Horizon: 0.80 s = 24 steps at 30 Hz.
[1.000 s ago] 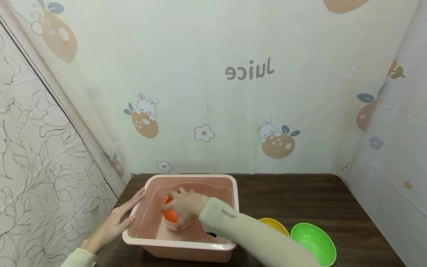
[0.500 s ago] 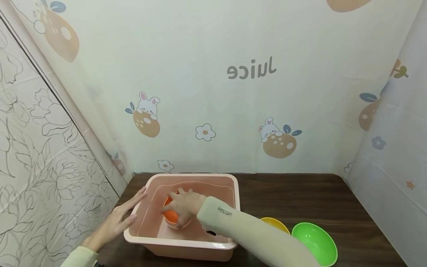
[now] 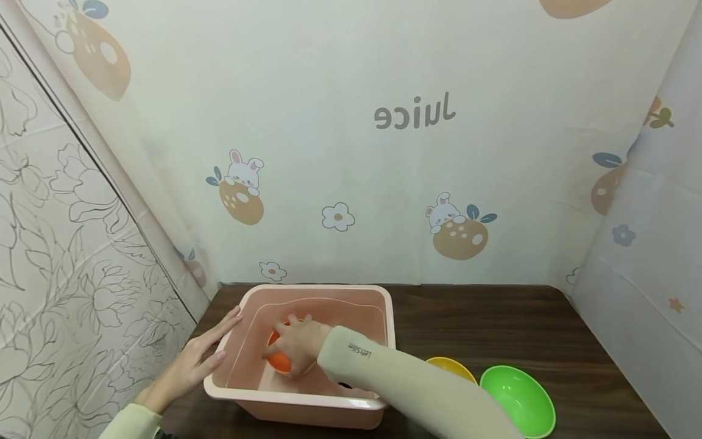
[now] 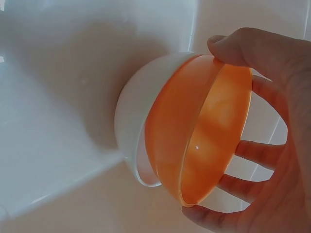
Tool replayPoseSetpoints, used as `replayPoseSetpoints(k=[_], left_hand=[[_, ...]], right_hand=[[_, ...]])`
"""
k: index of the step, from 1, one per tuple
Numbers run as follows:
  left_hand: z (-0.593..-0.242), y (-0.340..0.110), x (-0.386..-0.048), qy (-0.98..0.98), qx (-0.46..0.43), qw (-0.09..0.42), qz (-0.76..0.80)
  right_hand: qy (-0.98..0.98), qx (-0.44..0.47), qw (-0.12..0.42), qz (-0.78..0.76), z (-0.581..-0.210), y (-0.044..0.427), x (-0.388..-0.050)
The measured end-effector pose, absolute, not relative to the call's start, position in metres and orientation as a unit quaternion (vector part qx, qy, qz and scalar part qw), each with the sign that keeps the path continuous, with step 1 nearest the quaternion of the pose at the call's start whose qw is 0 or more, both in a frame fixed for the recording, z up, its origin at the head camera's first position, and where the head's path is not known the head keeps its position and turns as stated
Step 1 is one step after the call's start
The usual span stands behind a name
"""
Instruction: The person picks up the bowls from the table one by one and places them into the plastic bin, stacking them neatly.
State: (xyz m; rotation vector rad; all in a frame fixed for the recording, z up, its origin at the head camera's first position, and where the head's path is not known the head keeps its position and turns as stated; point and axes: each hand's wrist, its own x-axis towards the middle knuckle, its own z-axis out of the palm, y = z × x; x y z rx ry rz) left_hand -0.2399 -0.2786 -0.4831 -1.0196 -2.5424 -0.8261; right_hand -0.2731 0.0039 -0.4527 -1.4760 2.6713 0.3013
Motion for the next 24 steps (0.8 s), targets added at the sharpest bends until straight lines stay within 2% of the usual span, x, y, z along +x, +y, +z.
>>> replayPoseSetpoints(k=[7, 21, 24], left_hand=[[-0.4832, -0.2780, -0.2401, -0.880, -0.353, 0.142, -0.285], [-0.4832, -0.2773, -0.2399, -0.881, -0.350, 0.138, -0.288], [-0.4838, -0.2775, -0.2399, -0.880, -0.351, 0.139, -0.287]], right_hand=[[0.871, -0.478, 0.025, 0.114, -0.4557, 0.0031, -0.2730], [0.868, -0.475, 0.058, 0.132, -0.4603, 0.0024, -0.2718], [0.868, -0.475, 0.052, 0.135, -0.4607, 0.0029, -0.2708]])
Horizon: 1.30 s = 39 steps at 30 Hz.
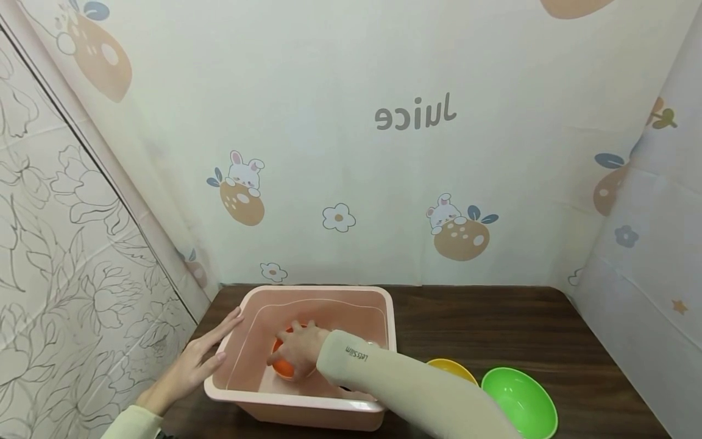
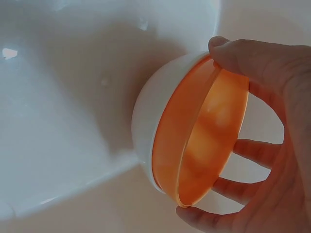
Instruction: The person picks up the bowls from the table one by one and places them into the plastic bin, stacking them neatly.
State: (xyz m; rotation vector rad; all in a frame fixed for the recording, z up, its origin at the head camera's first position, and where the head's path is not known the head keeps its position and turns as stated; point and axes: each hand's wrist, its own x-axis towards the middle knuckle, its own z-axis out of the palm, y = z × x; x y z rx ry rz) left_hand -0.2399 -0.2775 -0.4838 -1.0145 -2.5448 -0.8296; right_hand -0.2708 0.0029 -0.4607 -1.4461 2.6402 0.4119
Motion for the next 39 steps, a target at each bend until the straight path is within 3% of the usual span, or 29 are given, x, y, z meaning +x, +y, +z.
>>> replayPoseSetpoints(k=[19, 39], left_hand=[[-0.4851, -0.2778, -0.2391, -0.881, -0.349, 0.141, -0.288], [-0.4857, -0.2787, -0.2412, -0.878, -0.353, 0.140, -0.290]], right_hand=[[0.870, -0.476, 0.034, 0.124, -0.4626, 0.0035, -0.2708], [0.875, -0.465, 0.067, 0.116, -0.4641, 0.0031, -0.2750]])
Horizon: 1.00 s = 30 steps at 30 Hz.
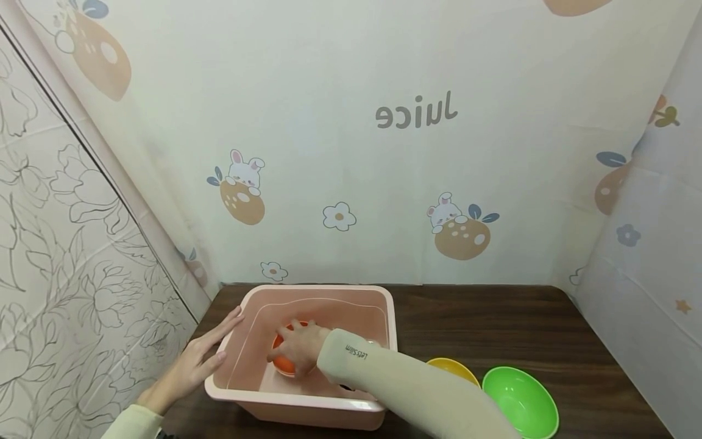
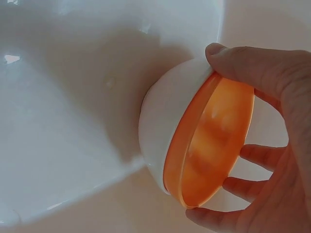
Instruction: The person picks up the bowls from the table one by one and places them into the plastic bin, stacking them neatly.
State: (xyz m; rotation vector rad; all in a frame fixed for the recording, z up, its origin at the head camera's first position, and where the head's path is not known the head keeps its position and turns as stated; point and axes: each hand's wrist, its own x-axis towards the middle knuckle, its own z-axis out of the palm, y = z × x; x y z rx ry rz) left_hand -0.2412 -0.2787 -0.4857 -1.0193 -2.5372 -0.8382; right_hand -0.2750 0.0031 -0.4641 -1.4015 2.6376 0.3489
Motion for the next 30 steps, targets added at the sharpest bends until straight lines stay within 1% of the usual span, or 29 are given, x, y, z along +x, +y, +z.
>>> replayPoseSetpoints(k=[17, 23, 30], left_hand=[[-0.483, -0.279, -0.241, -0.880, -0.351, 0.133, -0.291], [-0.484, -0.277, -0.242, -0.881, -0.350, 0.130, -0.290], [-0.487, -0.279, -0.241, -0.879, -0.350, 0.138, -0.292]], right_hand=[[0.878, -0.462, 0.058, 0.115, -0.460, 0.003, -0.275], [0.890, -0.442, 0.081, 0.080, -0.454, 0.003, -0.276], [0.888, -0.448, 0.065, 0.083, -0.446, 0.002, -0.276]])
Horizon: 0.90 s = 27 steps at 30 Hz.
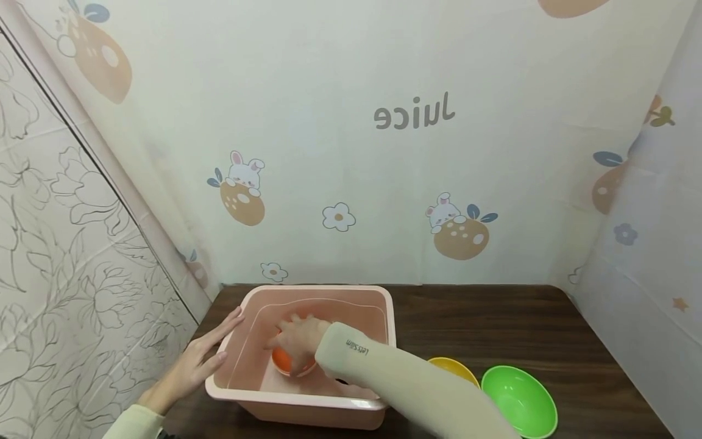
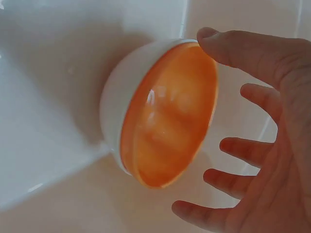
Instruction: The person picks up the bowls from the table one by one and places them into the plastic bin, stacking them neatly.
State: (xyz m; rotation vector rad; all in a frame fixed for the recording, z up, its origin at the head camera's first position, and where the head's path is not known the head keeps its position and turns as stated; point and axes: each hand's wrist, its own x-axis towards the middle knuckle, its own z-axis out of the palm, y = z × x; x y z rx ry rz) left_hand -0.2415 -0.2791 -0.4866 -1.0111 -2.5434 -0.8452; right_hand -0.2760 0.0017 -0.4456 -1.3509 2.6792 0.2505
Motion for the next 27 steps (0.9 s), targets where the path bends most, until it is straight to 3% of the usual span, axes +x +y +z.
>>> replayPoseSetpoints(k=[13, 27], left_hand=[[-0.486, -0.279, -0.240, -0.879, -0.352, 0.140, -0.290], [-0.486, -0.279, -0.239, -0.877, -0.350, 0.144, -0.296]], right_hand=[[0.892, -0.440, 0.094, 0.044, -0.409, 0.011, -0.262], [0.885, -0.458, 0.066, -0.047, -0.380, 0.048, -0.255]])
